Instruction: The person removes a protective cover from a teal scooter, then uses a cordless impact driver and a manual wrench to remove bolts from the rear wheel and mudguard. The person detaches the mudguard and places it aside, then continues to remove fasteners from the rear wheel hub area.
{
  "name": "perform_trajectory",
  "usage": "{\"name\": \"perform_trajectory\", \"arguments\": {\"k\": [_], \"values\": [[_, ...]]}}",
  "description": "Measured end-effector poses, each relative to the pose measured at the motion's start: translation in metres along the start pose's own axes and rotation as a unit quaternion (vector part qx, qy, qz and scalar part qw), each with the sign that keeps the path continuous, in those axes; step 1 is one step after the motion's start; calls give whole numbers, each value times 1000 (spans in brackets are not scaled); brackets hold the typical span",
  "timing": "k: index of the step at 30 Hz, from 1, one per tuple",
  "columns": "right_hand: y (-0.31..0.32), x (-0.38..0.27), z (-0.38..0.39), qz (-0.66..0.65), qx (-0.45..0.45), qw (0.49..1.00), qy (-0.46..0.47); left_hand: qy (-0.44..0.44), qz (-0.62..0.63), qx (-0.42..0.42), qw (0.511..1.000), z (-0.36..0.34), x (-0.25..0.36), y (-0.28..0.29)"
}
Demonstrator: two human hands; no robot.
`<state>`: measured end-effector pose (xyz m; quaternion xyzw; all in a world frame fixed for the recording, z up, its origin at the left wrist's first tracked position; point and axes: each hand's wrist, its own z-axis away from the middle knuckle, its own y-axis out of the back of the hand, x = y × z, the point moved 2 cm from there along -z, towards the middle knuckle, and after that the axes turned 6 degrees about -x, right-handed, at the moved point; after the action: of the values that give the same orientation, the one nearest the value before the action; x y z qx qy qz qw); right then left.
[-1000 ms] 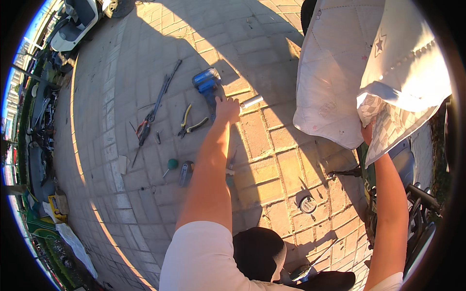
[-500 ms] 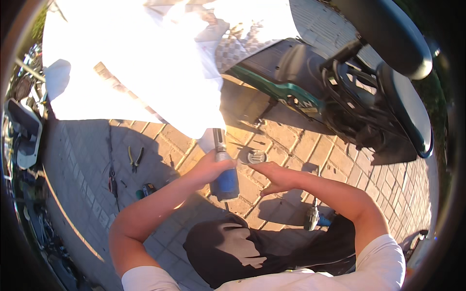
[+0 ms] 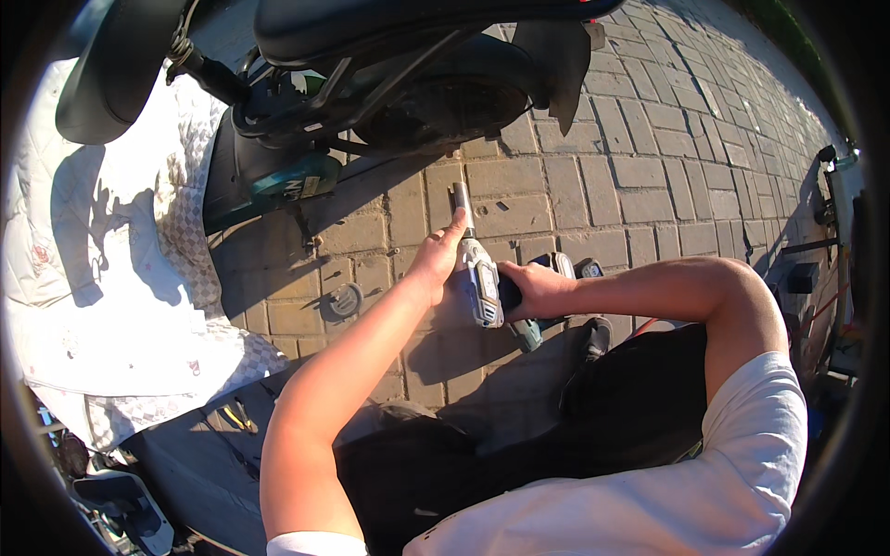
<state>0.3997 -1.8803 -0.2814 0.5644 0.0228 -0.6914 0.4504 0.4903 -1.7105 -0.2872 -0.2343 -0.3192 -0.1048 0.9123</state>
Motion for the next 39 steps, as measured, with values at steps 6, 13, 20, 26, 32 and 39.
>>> {"name": "perform_trajectory", "arguments": {"k": [6,13,20,26,32,39], "values": [[18,63,-26,147,22,988,-52,-107,-23,89,990,-109,-25,-2],[22,86,-77,133,38,987,-79,-166,-95,209,959,-141,-11,36],[31,92,-94,138,70,986,-65,-225,-101,201,948,-144,8,37],[32,91,-96,118,67,988,-75,-182,-49,147,971,-135,4,51],[30,90,-93,113,90,989,-44,-153,-167,194,954,-115,-21,27],[29,94,-97,106,98,989,-35,-167,-188,241,937,-114,-19,22]]}}
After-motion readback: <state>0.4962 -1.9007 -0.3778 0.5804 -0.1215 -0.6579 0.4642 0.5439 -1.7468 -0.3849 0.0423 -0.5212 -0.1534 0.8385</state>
